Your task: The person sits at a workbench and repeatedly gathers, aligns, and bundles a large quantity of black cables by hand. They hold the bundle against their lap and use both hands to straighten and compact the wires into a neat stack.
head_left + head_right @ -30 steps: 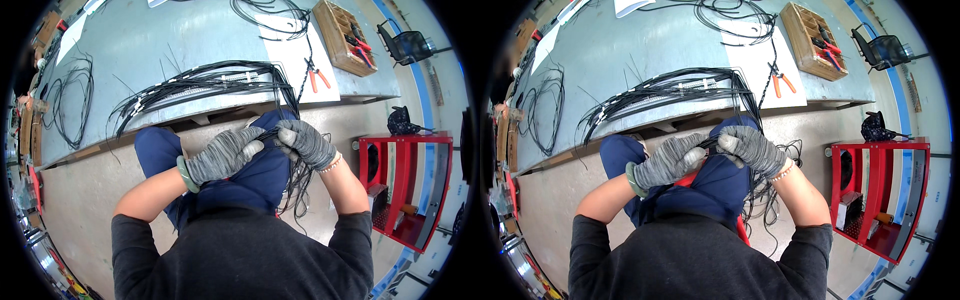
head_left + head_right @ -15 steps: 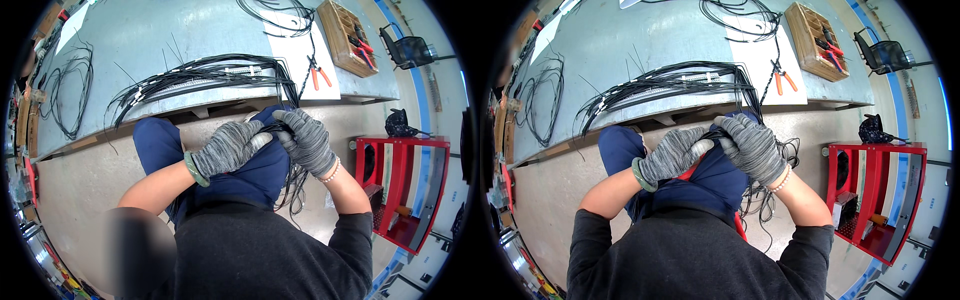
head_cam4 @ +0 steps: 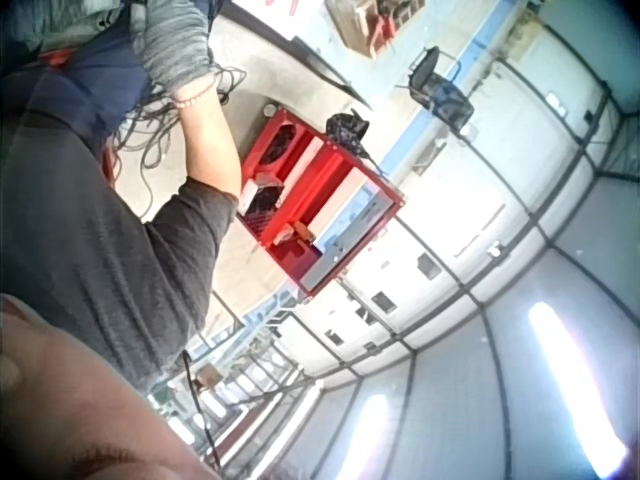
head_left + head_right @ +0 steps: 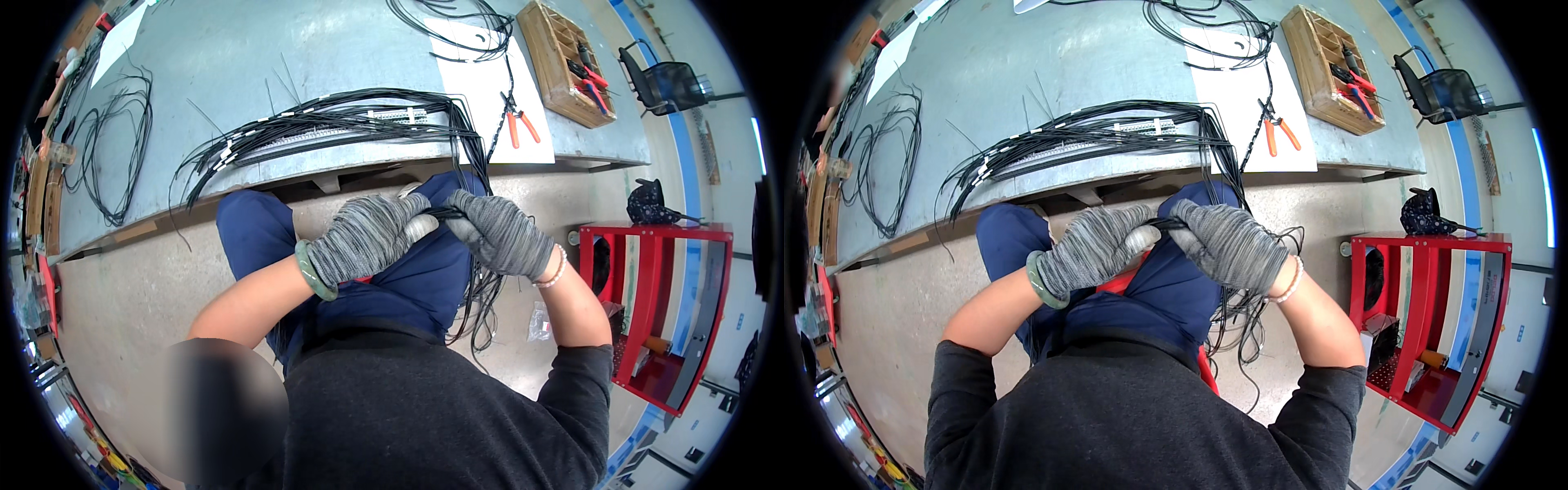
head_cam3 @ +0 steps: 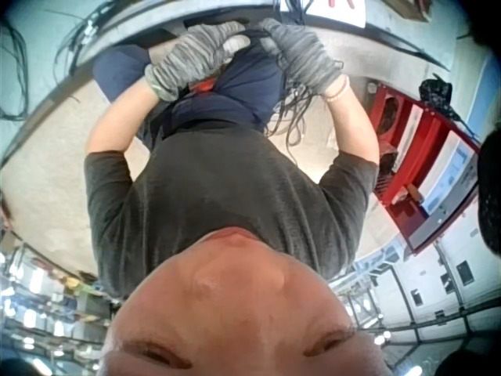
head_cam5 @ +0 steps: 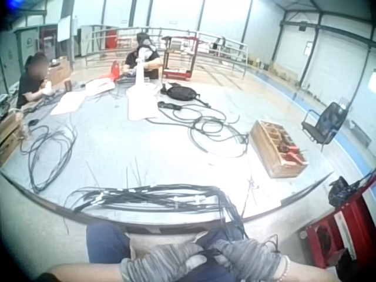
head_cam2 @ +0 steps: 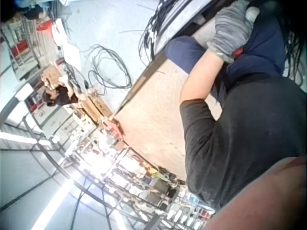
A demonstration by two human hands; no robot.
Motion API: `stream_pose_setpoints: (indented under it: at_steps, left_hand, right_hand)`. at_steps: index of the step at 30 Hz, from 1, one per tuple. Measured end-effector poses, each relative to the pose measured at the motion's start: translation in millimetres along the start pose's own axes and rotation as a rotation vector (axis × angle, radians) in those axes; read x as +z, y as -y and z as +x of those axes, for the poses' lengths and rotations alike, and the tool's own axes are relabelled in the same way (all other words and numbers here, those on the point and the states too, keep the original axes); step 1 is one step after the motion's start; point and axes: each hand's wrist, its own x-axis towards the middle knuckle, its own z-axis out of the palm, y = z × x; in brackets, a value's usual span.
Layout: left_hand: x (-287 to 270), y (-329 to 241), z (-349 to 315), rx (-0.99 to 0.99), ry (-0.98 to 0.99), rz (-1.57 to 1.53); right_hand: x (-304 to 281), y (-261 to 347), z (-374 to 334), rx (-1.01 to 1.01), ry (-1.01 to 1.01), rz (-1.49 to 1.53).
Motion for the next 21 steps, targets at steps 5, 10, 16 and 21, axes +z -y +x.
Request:
stream_pose_setpoints:
  at_steps: [5, 10, 16, 21]
  left_hand:
    - [-14.8, -11.7, -7.6, -0.034, 0.081, 0.073]
    - [0.7, -9.0, -16.0, 0.058, -0.076, 0.093]
    - [9.1, -14.7, -15.3, 0.088, -0.186, 0.258]
    - [10.6, -12.8, -20.4, 0.100, -0.168, -0.008]
  right_hand:
    - [-13.0, -3.7, 0.7, 0.244, 0.266, 0.796]
    - [-6.2, -9.4, -1.1, 0.315, 0.218, 0.869]
    - [-10.4, -0.2, -0.8, 0.188, 0.109, 0.546]
    - [-10.9, 1.2, -0.9, 0.029, 0.029, 0.234]
